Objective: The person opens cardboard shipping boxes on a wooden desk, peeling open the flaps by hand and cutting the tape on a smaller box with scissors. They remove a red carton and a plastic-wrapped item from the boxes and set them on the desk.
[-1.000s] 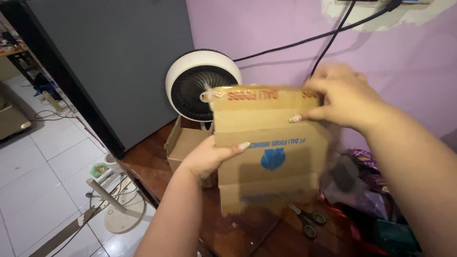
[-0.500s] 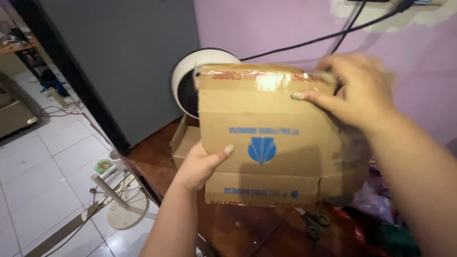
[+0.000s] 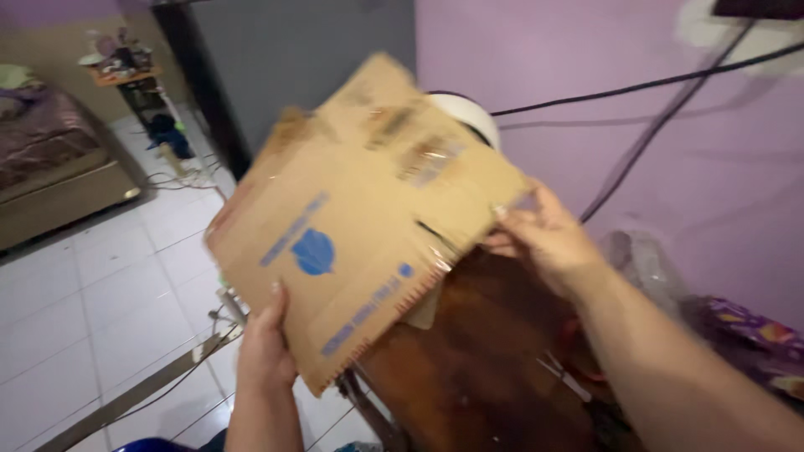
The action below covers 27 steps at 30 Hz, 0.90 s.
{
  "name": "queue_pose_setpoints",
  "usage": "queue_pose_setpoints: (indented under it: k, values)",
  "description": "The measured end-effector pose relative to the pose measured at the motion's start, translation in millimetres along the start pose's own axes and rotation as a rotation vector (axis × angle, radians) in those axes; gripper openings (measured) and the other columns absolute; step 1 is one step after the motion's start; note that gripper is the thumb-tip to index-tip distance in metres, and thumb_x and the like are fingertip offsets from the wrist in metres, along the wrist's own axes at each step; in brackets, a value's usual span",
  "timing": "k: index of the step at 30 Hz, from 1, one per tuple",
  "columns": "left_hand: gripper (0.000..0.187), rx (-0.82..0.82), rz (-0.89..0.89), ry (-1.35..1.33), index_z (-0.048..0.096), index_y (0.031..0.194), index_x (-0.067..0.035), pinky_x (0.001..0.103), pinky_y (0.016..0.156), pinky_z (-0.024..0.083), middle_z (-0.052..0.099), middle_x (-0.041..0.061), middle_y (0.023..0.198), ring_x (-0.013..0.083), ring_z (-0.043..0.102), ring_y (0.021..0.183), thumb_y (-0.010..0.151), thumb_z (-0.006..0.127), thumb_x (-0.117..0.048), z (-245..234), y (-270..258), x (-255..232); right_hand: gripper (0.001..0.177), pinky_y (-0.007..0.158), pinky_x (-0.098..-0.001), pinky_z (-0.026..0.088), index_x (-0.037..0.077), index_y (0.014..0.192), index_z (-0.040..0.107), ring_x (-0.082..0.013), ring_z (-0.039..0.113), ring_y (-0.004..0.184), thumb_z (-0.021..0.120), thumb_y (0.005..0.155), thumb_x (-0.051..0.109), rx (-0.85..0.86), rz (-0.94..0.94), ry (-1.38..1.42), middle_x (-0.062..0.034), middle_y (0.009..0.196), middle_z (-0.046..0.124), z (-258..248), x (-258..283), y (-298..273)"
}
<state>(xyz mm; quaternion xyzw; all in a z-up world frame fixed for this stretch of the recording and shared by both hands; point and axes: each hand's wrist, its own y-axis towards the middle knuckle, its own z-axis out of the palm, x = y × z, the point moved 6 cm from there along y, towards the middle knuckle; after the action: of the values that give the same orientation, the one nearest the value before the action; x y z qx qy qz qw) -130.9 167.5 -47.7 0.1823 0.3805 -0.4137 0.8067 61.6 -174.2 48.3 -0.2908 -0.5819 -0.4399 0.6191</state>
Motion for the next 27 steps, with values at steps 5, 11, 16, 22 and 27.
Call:
queue_pose_setpoints:
  k: [5,11,16,22,27]
  values:
    - [0.055,-0.171,-0.073,-0.141,0.049,0.147,-0.011,0.053,0.099,0.052,0.062,0.013,0.140,0.0325,0.062,0.125,0.098,0.054,-0.036,-72,13,-4,0.102,0.112,-0.0536,0.031,0.003,0.151,0.031,-0.0356,0.043,0.136,0.084,0.079,0.052,0.294,-0.191,-1.082,-0.0236,0.141,0.052,103,-52,2]
    - [0.050,-0.377,-0.160,-0.183,0.050,0.146,-0.015,0.051,0.103,0.051,0.061,0.010,0.143,0.0313,0.060,0.127,0.099,0.056,-0.030,-109,32,44,0.112,0.121,-0.0511,0.014,0.008,0.155,0.036,-0.0281,0.036,0.141,0.077,0.072,0.071,0.408,-0.124,-2.001,-0.0082,0.151,0.046,140,-78,-19]
    - [0.048,-0.437,-0.196,-0.244,0.052,0.145,-0.009,0.050,0.102,0.054,0.064,0.013,0.139,0.0322,0.064,0.123,0.100,0.056,-0.026,-124,35,80,0.100,0.123,-0.0674,0.000,0.014,0.157,0.031,-0.0215,0.039,0.141,0.070,0.082,0.068,0.402,0.023,-2.178,-0.0014,0.143,0.050,123,-67,-32]
    - [0.048,-0.636,-0.281,-0.232,0.051,0.144,-0.007,0.051,0.096,0.057,0.066,0.013,0.135,0.0319,0.068,0.115,0.098,0.060,-0.018,-125,28,126,0.090,0.117,-0.0758,0.004,0.025,0.158,0.025,-0.0197,0.042,0.138,0.065,0.088,0.064,0.356,0.139,-2.141,-0.0001,0.150,0.044,96,-58,-45]
    - [0.054,-0.664,-0.055,0.179,0.058,0.138,-0.004,0.042,0.096,0.057,0.070,0.011,0.134,0.0288,0.069,0.116,0.089,0.076,-0.017,-122,49,128,0.088,0.110,-0.0727,0.026,0.035,0.162,0.007,-0.0245,0.048,0.132,0.062,0.093,0.026,0.509,-0.193,-2.452,-0.0048,0.155,0.042,81,-73,-38]
